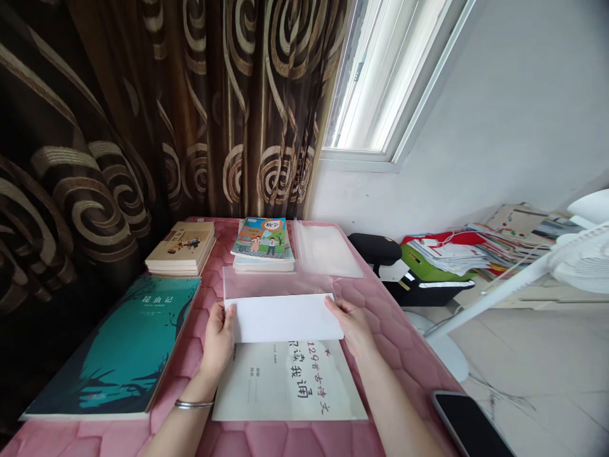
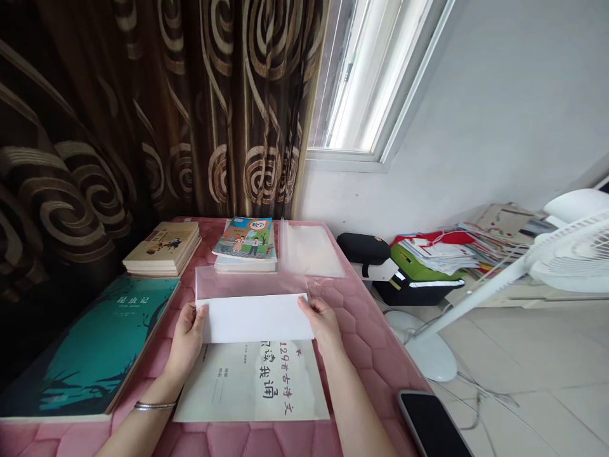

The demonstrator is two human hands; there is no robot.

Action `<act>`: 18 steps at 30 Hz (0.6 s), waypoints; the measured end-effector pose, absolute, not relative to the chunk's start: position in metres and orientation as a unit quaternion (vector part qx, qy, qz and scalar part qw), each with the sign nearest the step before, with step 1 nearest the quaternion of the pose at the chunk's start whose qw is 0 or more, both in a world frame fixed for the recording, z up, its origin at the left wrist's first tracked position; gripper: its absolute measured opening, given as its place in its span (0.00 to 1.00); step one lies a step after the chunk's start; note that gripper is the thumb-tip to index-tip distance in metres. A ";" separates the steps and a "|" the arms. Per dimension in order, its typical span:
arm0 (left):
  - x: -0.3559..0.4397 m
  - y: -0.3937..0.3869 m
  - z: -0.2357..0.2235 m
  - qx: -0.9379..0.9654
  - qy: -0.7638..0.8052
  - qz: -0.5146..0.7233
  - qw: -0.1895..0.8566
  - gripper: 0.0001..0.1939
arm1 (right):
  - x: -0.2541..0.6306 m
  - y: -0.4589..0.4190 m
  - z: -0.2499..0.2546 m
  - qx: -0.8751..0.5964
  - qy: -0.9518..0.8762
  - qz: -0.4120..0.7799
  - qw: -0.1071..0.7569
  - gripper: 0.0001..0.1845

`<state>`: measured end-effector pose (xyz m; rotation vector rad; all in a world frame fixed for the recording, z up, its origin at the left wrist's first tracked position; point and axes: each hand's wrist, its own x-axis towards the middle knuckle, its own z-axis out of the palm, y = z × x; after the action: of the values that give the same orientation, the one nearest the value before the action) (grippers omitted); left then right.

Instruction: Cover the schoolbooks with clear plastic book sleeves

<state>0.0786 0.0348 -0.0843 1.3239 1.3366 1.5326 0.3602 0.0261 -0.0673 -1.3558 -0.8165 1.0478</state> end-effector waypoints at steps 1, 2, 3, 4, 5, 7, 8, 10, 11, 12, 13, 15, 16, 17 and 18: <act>0.079 0.035 -0.084 0.510 0.517 0.591 0.351 0.19 | 0.361 0.026 -0.067 -0.576 -0.347 0.452 0.586 0.23; 0.079 0.035 -0.084 0.510 0.518 0.590 0.352 0.20 | 0.361 0.027 -0.067 -0.568 -0.344 0.458 0.591 0.22; 0.079 0.035 -0.084 0.509 0.518 0.589 0.354 0.20 | 0.361 0.027 -0.067 -0.557 -0.339 0.466 0.598 0.21; 0.079 0.035 -0.084 0.510 0.518 0.588 0.355 0.20 | 0.362 0.028 -0.067 -0.545 -0.332 0.474 0.607 0.20; 0.079 0.035 -0.084 0.511 0.519 0.587 0.354 0.21 | 0.363 0.028 -0.067 -0.534 -0.323 0.482 0.615 0.22; 0.079 0.035 -0.083 0.513 0.521 0.585 0.351 0.21 | 0.363 0.028 -0.066 -0.515 -0.311 0.497 0.625 0.25; 0.079 0.035 -0.082 0.514 0.523 0.584 0.349 0.21 | 0.364 0.028 -0.065 -0.508 -0.308 0.504 0.627 0.24; 0.080 0.035 -0.082 0.512 0.523 0.584 0.350 0.21 | 0.364 0.027 -0.064 -0.499 -0.308 0.515 0.626 0.22; 0.080 0.035 -0.082 0.511 0.521 0.585 0.352 0.21 | 0.364 0.027 -0.064 -0.495 -0.309 0.518 0.626 0.21; 0.080 0.035 -0.082 0.510 0.519 0.587 0.354 0.21 | 0.364 0.026 -0.063 -0.493 -0.309 0.519 0.627 0.20; 0.080 0.035 -0.083 0.509 0.518 0.588 0.356 0.21 | 0.365 0.026 -0.063 -0.491 -0.309 0.519 0.628 0.20; 0.080 0.036 -0.083 0.509 0.518 0.590 0.354 0.21 | 0.365 0.025 -0.062 -0.486 -0.308 0.522 0.630 0.19; 0.080 0.036 -0.083 0.510 0.518 0.590 0.351 0.21 | 0.365 0.025 -0.062 -0.484 -0.306 0.526 0.629 0.19; 0.080 0.036 -0.083 0.511 0.519 0.590 0.349 0.21 | 0.365 0.025 -0.061 -0.480 -0.304 0.531 0.628 0.19; 0.080 0.036 -0.084 0.513 0.518 0.589 0.348 0.21 | 0.365 0.025 -0.061 -0.478 -0.299 0.535 0.629 0.19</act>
<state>0.0798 0.0356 -0.0836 1.3307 1.3444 1.5270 0.3650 0.0251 -0.0611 -1.0951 -0.6854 1.2258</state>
